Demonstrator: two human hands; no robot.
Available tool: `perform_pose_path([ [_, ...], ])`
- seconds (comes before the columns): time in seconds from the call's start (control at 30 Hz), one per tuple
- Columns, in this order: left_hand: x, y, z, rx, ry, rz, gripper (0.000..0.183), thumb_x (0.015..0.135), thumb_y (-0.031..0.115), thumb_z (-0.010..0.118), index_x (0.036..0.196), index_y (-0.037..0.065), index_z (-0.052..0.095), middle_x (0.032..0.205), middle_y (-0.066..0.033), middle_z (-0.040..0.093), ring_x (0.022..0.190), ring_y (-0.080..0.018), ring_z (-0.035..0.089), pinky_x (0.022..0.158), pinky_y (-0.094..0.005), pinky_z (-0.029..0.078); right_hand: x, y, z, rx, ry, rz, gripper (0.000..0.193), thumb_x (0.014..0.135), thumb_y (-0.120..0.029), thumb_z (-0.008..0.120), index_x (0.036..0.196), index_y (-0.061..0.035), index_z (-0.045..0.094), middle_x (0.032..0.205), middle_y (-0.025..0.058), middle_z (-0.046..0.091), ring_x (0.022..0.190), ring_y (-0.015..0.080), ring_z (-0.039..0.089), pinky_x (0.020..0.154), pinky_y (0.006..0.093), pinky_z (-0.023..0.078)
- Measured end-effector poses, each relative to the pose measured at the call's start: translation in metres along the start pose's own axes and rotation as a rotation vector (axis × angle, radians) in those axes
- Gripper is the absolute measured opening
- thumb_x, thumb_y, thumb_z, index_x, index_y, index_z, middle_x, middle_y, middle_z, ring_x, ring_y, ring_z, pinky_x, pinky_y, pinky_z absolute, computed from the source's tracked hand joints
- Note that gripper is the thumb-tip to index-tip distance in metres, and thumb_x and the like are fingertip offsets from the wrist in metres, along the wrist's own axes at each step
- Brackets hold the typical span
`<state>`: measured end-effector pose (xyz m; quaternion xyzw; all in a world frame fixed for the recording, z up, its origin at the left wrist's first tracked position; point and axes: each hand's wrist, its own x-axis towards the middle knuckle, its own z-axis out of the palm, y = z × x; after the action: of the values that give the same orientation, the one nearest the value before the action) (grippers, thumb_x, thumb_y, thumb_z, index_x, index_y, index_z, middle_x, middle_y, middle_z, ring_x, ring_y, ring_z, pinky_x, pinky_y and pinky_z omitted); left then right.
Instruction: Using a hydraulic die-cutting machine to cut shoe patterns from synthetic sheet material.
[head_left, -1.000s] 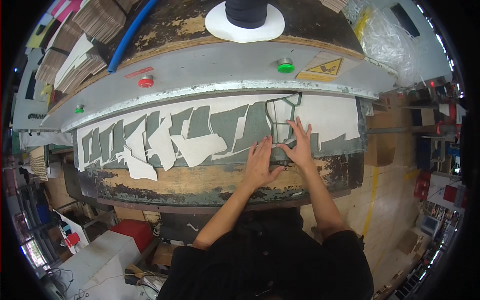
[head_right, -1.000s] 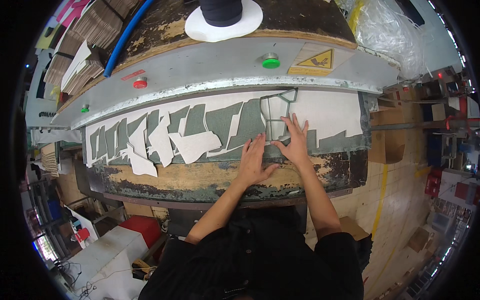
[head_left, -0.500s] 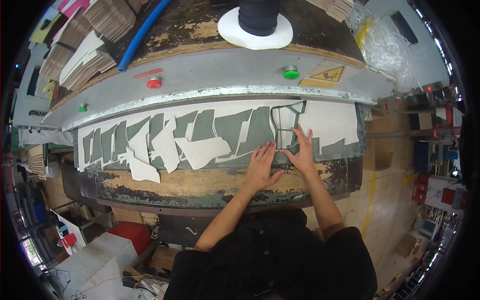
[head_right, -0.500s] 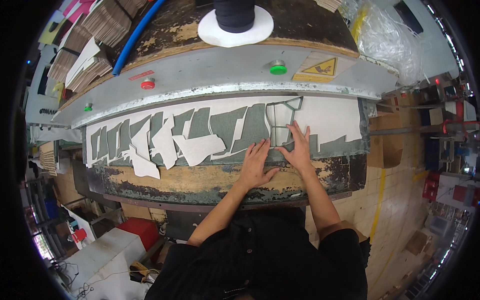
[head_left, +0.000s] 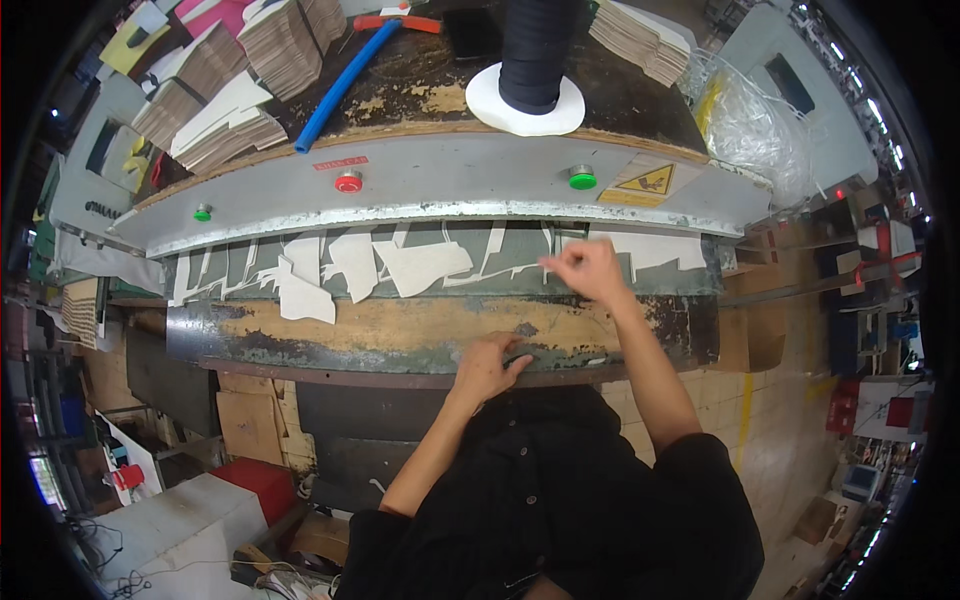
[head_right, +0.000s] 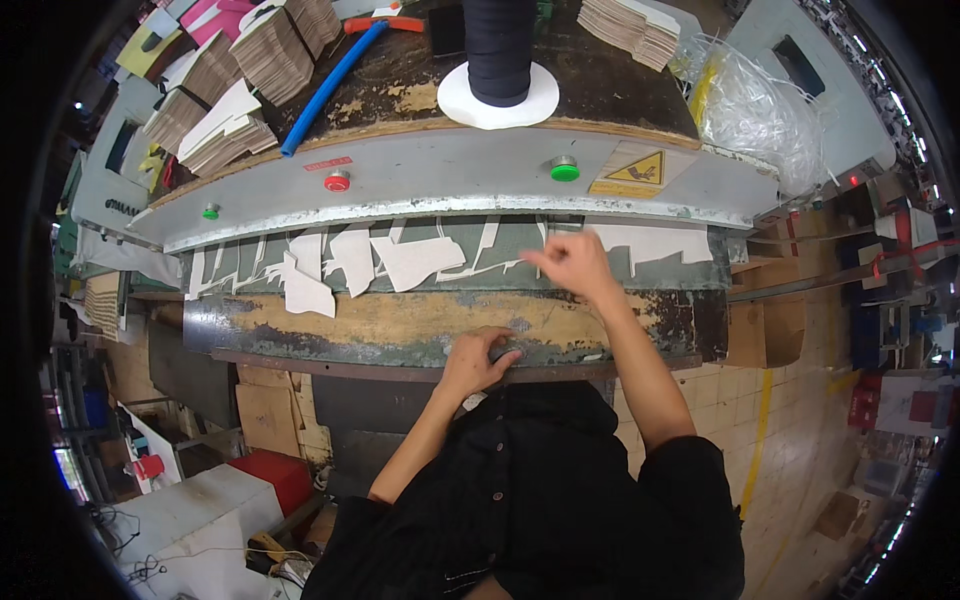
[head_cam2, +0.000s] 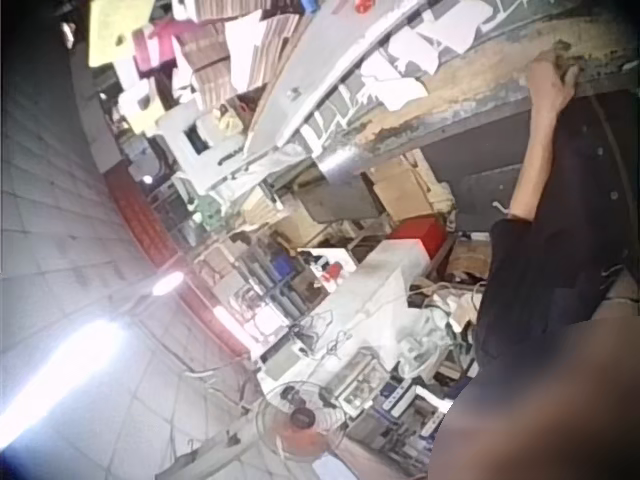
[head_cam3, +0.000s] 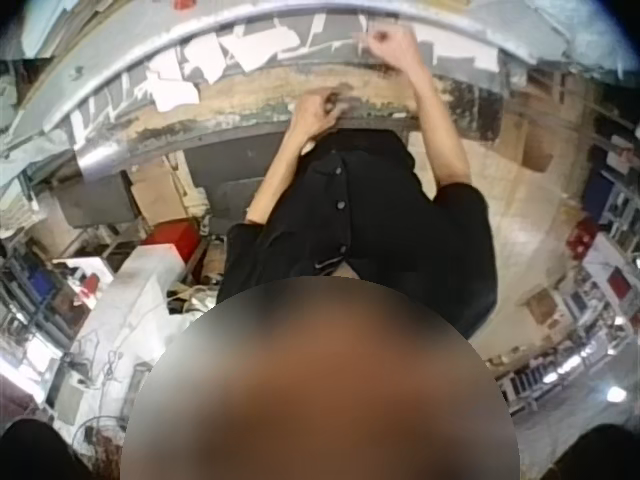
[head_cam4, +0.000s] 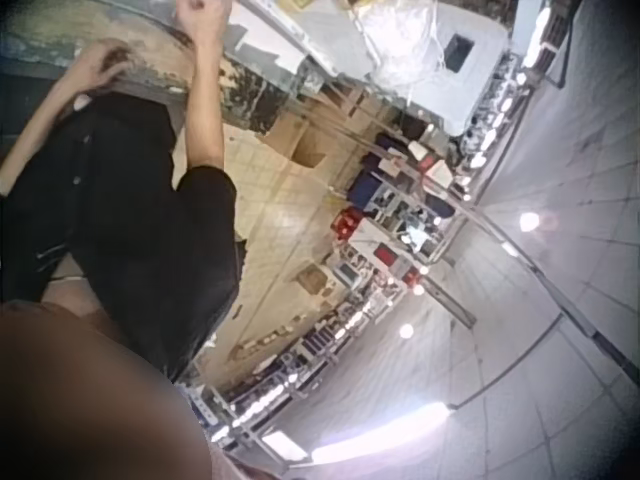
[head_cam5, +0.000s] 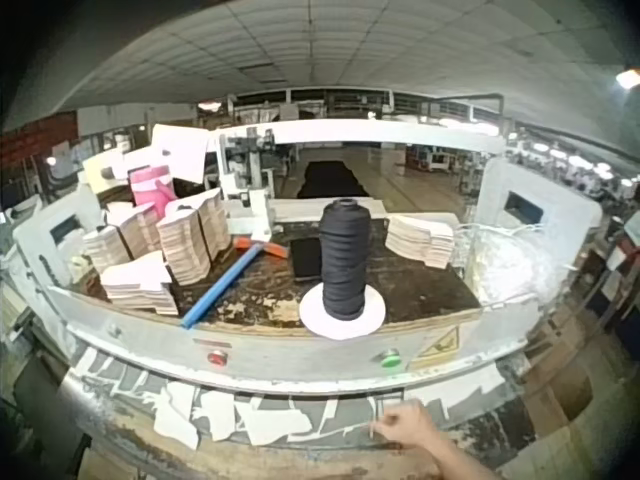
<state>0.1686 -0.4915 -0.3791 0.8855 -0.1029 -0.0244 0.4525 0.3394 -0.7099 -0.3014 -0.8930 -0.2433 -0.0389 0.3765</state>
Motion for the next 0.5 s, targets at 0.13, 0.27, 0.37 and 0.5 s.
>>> perform_pose_path([
  [0.13, -0.016, 0.014, -0.008, 0.149, -0.133, -0.137, 0.042, 0.087, 0.033, 0.085, 0.115, 0.004, 0.076, 0.103, -0.0196, 0.073, 0.093, -0.0395, 0.071, 0.083, -0.0468, 0.057, 0.069, -0.034, -0.034, 0.073, 0.092, 0.176, 0.045, 0.089, -0.038, 0.088, 0.069, -0.0012, 0.073, 0.057, 0.0065, 0.066, 0.054, 0.0148, 0.065, 0.057, 0.0294, 0.051],
  [0.27, -0.029, 0.031, -0.009, 0.247, -0.044, -0.049, 0.048, 0.085, 0.032, 0.087, 0.12, 0.004, 0.073, 0.111, -0.0174, 0.067, 0.109, -0.0391, 0.063, 0.1, -0.0483, 0.05, 0.009, -0.04, -0.021, 0.236, 0.056, 0.115, 0.039, 0.09, -0.038, 0.087, 0.094, -0.0003, 0.079, 0.079, 0.0107, 0.078, 0.071, 0.0173, 0.075, 0.066, 0.0333, 0.058],
  [0.37, -0.034, 0.048, -0.01, 0.274, 0.052, 0.02, 0.056, 0.084, 0.031, 0.088, 0.129, 0.005, 0.069, 0.118, -0.016, 0.064, 0.117, -0.0386, 0.059, 0.108, -0.0492, 0.045, -0.072, -0.021, -0.011, 0.071, -0.087, 0.157, 0.038, 0.088, -0.035, 0.088, 0.104, -0.0017, 0.079, 0.089, 0.0145, 0.079, 0.079, 0.0269, 0.077, 0.074, 0.0383, 0.06],
  [0.5, -0.039, 0.048, -0.015, 0.335, 0.112, 0.144, 0.065, 0.084, 0.029, 0.087, 0.14, 0.007, 0.063, 0.123, -0.0159, 0.063, 0.122, -0.0388, 0.056, 0.112, -0.0491, 0.042, -0.161, -0.026, -0.004, 0.022, -0.134, 0.35, 0.039, 0.084, -0.032, 0.09, 0.106, -0.0031, 0.078, 0.094, 0.0154, 0.077, 0.091, 0.0359, 0.073, 0.087, 0.0455, 0.059],
])
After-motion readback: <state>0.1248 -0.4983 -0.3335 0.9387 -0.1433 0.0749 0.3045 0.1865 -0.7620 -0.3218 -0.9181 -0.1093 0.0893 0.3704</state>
